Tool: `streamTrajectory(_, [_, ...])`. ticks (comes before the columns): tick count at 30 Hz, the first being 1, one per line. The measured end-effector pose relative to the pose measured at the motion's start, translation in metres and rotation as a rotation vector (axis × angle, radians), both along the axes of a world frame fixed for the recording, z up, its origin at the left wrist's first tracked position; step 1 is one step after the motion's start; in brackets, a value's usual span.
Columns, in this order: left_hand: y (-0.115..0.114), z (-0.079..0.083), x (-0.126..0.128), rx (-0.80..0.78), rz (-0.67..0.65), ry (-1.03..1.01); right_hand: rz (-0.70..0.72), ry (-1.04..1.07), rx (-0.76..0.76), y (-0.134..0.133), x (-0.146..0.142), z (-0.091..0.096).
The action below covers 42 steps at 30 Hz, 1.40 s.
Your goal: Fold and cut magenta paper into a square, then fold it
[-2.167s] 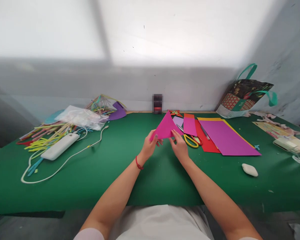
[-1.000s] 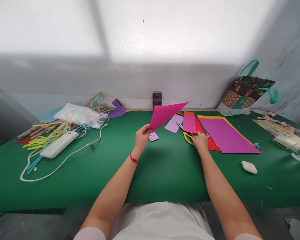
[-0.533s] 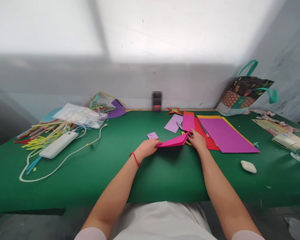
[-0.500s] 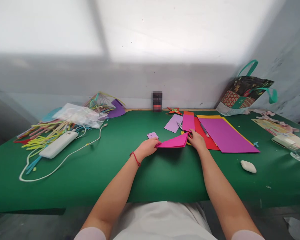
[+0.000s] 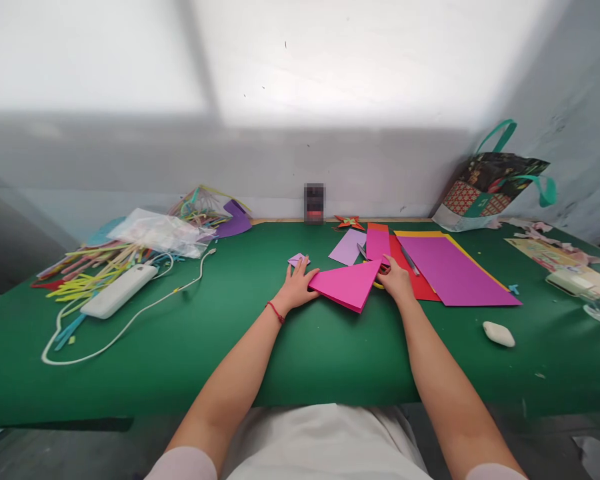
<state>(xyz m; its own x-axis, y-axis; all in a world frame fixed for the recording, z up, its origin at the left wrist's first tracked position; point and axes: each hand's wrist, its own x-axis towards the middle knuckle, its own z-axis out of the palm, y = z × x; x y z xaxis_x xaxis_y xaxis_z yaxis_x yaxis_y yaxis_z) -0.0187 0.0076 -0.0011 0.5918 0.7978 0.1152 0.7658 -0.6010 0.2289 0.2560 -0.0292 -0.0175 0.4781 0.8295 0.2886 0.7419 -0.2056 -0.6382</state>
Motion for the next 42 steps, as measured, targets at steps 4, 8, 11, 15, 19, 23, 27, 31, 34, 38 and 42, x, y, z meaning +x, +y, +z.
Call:
streamTrajectory(4, [0.0,0.005,-0.004,-0.059,-0.027,-0.003,-0.047,0.117,0.049,-0.002,0.0,0.005])
streamTrajectory(8, [0.0,0.01,-0.009,-0.101,0.006,-0.018,-0.073,0.263,0.147,-0.005,-0.002,0.012])
streamTrajectory(11, [0.001,0.009,-0.01,-0.148,0.05,0.011,-0.081,0.359,0.239,-0.007,-0.004,0.015])
streamTrajectory(15, [0.002,0.004,-0.009,-0.187,0.06,0.063,-0.119,0.512,0.458,-0.005,-0.004,0.016])
streamTrajectory(19, [0.0,0.005,-0.007,-0.156,0.069,0.052,-0.104,0.783,0.648,0.002,0.0,0.014])
streamTrajectory(23, [0.0,0.011,-0.004,-0.028,0.113,0.007,-0.044,0.875,0.745,0.004,-0.001,0.015])
streamTrajectory(27, [0.002,0.011,-0.004,0.03,0.112,-0.023,-0.052,0.879,0.759,0.002,-0.005,0.016])
streamTrajectory(31, [0.004,0.004,-0.005,-0.011,0.096,0.02,-0.054,0.877,0.734,0.002,-0.007,0.015])
streamTrajectory(34, [0.002,0.001,-0.004,-0.058,0.075,0.051,0.024,1.023,0.714,0.005,-0.007,0.015])
streamTrajectory(38, [-0.001,0.003,-0.001,-0.052,0.051,-0.007,0.236,1.185,0.615,0.004,-0.009,0.017])
streamTrajectory(42, [0.001,0.005,0.0,-0.059,0.079,-0.124,0.34,1.217,0.461,-0.002,-0.014,0.019])
